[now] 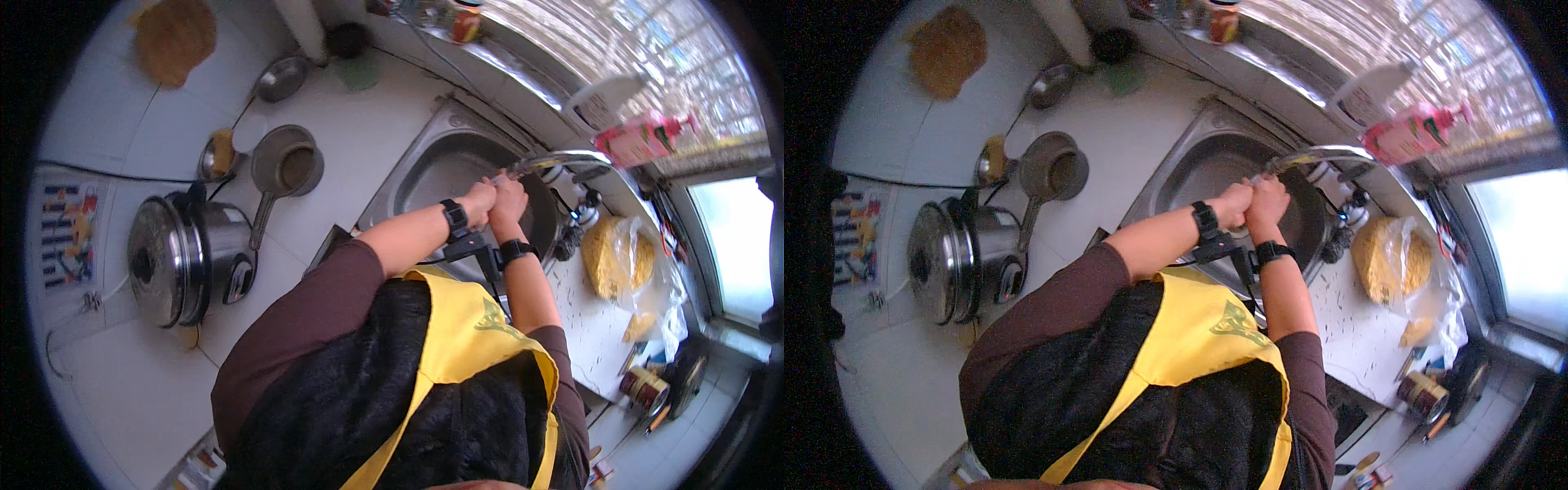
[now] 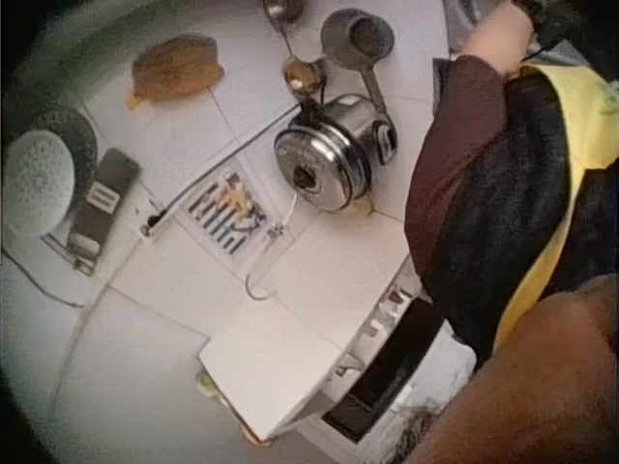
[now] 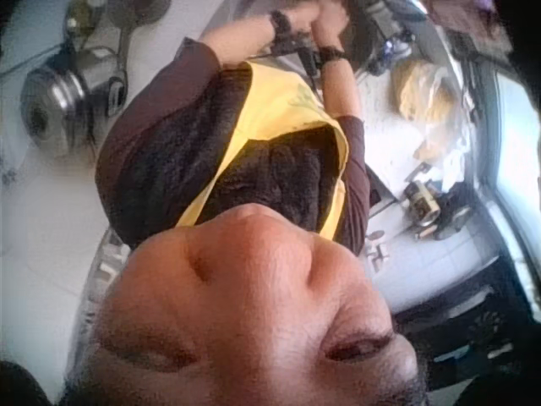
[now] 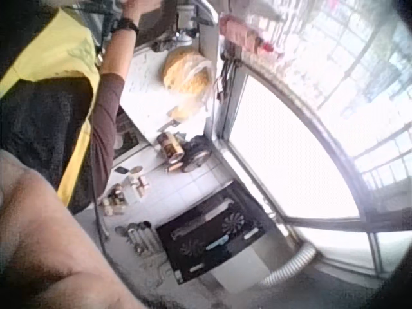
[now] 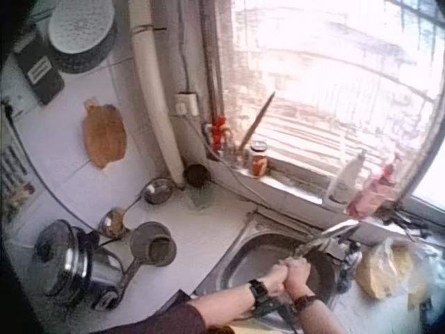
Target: The person sorts yellow granular food inside a clear plastic bag on a kitchen counter, using both hands to sift and separate the contents. After sorting, the person closes the bag, walks to the sink, and washes their hands under running water.
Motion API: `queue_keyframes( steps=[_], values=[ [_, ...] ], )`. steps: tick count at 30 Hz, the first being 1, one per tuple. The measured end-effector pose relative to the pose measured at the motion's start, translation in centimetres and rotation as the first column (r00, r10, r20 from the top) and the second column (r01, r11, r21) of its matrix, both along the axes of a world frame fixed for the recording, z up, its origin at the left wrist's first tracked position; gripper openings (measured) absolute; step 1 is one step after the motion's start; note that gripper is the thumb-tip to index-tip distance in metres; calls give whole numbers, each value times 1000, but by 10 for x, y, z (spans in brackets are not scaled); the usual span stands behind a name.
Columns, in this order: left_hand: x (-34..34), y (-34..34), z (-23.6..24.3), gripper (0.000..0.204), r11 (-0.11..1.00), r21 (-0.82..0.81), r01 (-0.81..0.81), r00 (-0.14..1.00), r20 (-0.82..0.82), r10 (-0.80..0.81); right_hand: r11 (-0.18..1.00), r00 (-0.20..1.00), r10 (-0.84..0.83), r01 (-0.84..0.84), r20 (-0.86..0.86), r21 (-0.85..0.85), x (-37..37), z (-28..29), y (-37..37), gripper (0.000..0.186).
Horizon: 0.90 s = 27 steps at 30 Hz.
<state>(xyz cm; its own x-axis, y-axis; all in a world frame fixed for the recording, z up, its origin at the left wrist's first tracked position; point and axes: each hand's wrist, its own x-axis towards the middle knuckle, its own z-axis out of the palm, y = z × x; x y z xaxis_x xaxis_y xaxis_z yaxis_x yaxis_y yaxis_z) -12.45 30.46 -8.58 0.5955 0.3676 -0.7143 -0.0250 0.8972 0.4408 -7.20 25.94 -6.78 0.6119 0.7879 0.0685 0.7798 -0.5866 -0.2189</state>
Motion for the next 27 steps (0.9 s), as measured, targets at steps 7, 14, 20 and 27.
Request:
queue_keyframes(
  steps=[7,14,20,27],
  values=[
    [1,19,16,33,993,-120,-9,997,80,18,937,912,72,76,-404,340,-3,1,1,25],
    [2,48,-11,33,874,-456,-168,947,170,271,713,185,377,568,-908,412,-21,-15,1,41],
    [-4,65,-22,22,932,-362,20,967,243,74,766,-114,449,559,-886,316,-22,-1,-9,29],
    [-12,65,6,23,900,-416,128,943,331,19,829,101,528,152,-843,538,-14,33,-21,44]
  ],
)
